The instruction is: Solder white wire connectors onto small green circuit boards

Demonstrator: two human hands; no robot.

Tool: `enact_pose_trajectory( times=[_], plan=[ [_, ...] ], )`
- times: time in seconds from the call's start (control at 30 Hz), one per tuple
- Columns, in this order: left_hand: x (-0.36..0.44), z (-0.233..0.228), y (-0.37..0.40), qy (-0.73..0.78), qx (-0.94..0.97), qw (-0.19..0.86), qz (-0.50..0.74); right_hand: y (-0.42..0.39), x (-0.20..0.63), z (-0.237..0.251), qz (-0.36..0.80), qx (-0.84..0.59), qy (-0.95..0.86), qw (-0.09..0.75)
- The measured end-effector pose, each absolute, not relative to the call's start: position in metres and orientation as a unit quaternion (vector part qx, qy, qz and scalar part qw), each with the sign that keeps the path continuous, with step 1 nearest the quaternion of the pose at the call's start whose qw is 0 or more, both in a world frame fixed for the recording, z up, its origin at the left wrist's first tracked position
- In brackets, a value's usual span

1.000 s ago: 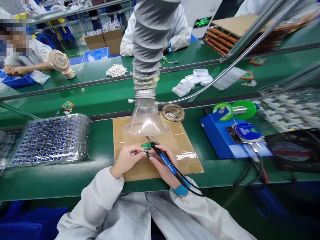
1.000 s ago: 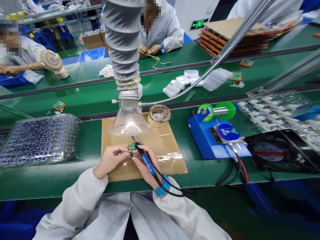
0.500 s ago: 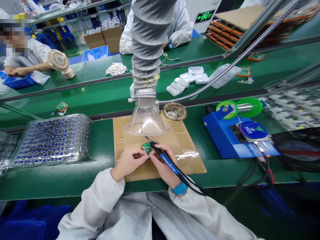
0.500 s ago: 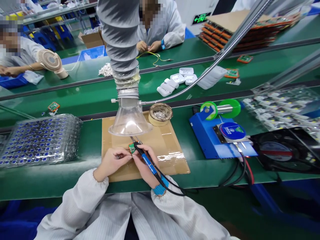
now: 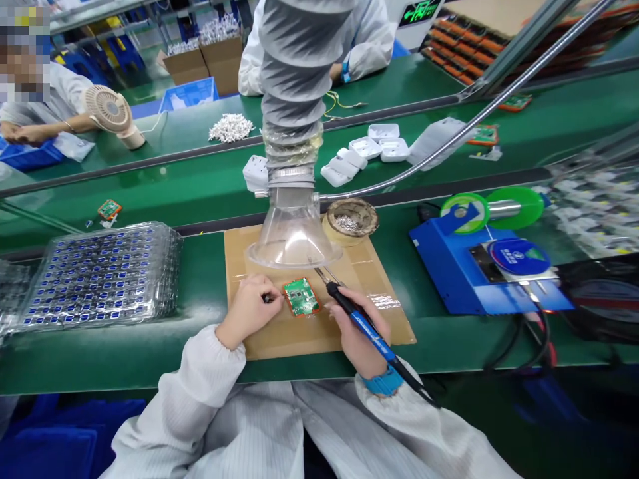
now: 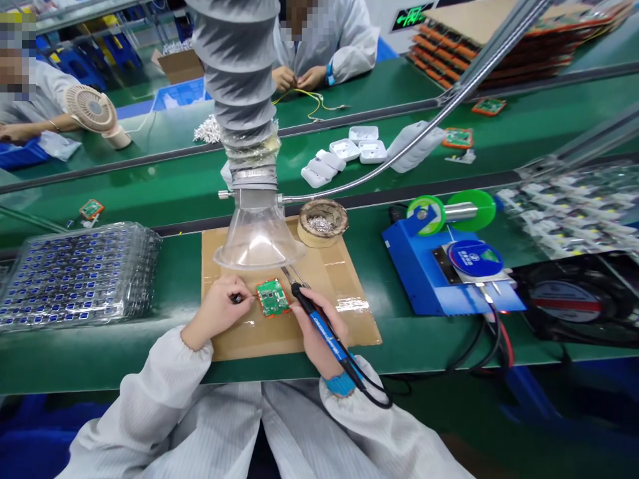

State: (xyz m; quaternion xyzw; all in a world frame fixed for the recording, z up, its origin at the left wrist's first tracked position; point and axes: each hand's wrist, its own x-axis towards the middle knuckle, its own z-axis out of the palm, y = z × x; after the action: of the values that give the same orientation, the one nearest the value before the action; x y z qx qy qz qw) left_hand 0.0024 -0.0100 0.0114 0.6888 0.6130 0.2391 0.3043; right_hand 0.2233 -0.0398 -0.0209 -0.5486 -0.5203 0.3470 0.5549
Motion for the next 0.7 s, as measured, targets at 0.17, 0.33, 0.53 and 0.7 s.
enact_pose_trajectory(
  times=[0.17,0.33,0.53,0.7],
  plan=[
    [0.004,0.010,-0.009,0.616,0.698,0.299,0.209,-0.055,0.245,-0.026,0.305,-0.537,-0.578,0.534],
    [0.006,0.010,-0.010,0.615,0.706,0.287,0.200,-0.059,0.244,-0.022,0.304,-0.496,-0.622,0.525],
    [0.008,0.013,-0.009,0.620,0.705,0.291,0.185,-0.052,0.238,-0.014,0.291,-0.495,-0.649,0.499],
    [0.010,0.016,-0.008,0.627,0.697,0.297,0.181,-0.050,0.235,-0.013,0.283,-0.484,-0.654,0.508]
  ],
)
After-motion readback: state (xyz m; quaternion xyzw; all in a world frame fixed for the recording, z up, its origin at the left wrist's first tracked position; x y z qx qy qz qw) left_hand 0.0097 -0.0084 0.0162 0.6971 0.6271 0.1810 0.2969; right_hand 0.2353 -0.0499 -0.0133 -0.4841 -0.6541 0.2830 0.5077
